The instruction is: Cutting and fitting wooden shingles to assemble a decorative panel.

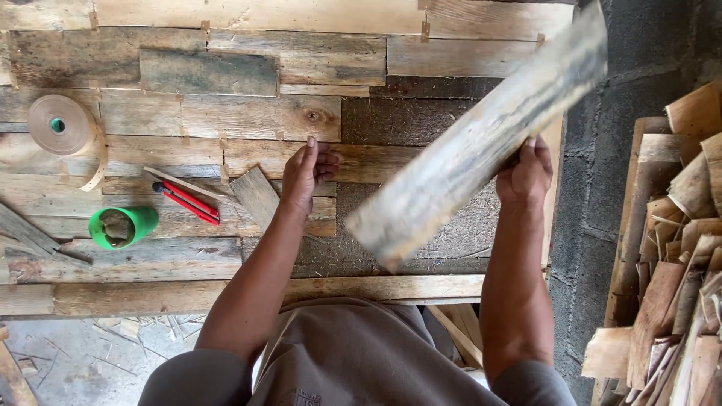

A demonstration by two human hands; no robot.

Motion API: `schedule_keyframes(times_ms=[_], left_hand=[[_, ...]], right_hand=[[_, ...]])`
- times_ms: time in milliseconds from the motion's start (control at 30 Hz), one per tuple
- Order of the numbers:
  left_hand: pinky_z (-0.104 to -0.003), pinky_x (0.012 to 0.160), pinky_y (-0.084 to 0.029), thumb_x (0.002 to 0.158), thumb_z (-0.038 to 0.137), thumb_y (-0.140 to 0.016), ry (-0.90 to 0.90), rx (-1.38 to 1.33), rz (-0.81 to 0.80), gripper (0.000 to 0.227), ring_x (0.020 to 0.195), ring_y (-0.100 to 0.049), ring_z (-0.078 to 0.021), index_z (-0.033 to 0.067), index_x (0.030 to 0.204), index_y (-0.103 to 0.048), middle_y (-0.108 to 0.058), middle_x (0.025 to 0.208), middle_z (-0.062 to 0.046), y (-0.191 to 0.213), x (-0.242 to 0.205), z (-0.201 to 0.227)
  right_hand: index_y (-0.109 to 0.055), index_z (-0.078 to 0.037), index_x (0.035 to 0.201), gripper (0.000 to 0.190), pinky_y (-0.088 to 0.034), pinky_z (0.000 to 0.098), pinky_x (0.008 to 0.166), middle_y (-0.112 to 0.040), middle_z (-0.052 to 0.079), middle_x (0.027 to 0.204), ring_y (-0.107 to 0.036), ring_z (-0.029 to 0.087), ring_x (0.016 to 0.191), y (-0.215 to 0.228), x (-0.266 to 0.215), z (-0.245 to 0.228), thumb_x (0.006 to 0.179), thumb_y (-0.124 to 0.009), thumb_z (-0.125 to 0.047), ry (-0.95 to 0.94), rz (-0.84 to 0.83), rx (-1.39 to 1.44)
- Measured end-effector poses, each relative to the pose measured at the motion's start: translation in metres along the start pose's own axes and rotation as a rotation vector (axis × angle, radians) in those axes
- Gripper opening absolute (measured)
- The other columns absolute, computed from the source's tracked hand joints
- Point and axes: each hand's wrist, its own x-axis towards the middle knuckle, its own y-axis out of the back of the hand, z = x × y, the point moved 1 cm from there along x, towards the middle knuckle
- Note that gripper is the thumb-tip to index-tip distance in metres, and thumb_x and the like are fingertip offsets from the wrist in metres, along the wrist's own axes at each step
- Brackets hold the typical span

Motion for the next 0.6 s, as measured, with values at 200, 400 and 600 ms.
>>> schedule_keyframes(times_ms=[200,400,600], left_hand=[[-0.038,0.09,-0.062,0.087,0.077,-0.056,-0.149,0.056,-0.215,0.083,0.103,-0.075,-0.0214,0.0076,0.132,-0.06,-0.075,0.115,-0.013,-0.033,-0.025,0.059],[-0.041,0.097,-0.062,0.091,0.063,-0.071,-0.279,-0.379,-0.267,0.075,0.11,-0.071,-0.0235,0.0063,0.137,-0.056,-0.072,0.125,-0.015,-0.042,-0.028,0.078],[-0.037,0.071,-0.054,0.089,0.026,-0.083,-0.019,-0.574,-0.027,0.044,0.091,-0.067,-0.0212,0.0164,0.129,-0.066,-0.074,0.105,-0.004,-0.021,-0.022,0.011]], right_hand=[[-0.061,-0.004,0.139,0.033,-0.064,0.0301,0.1,-0.071,0.015,0.129,-0.074,0.02,0.111,-0.079,-0.022,-0.03,0.109,-0.047,-0.007,0.015,-0.389,-0.381],[-0.075,-0.014,0.125,0.029,-0.064,0.0165,0.064,-0.078,0.004,0.114,-0.072,0.002,0.083,-0.122,-0.033,-0.017,0.102,-0.059,-0.011,0.297,-0.741,-1.235],[-0.07,-0.03,0.131,0.03,-0.046,0.0292,0.044,-0.075,0.003,0.105,-0.053,0.017,0.056,-0.149,-0.081,-0.024,0.106,-0.056,-0.023,0.305,-0.708,-1.773]])
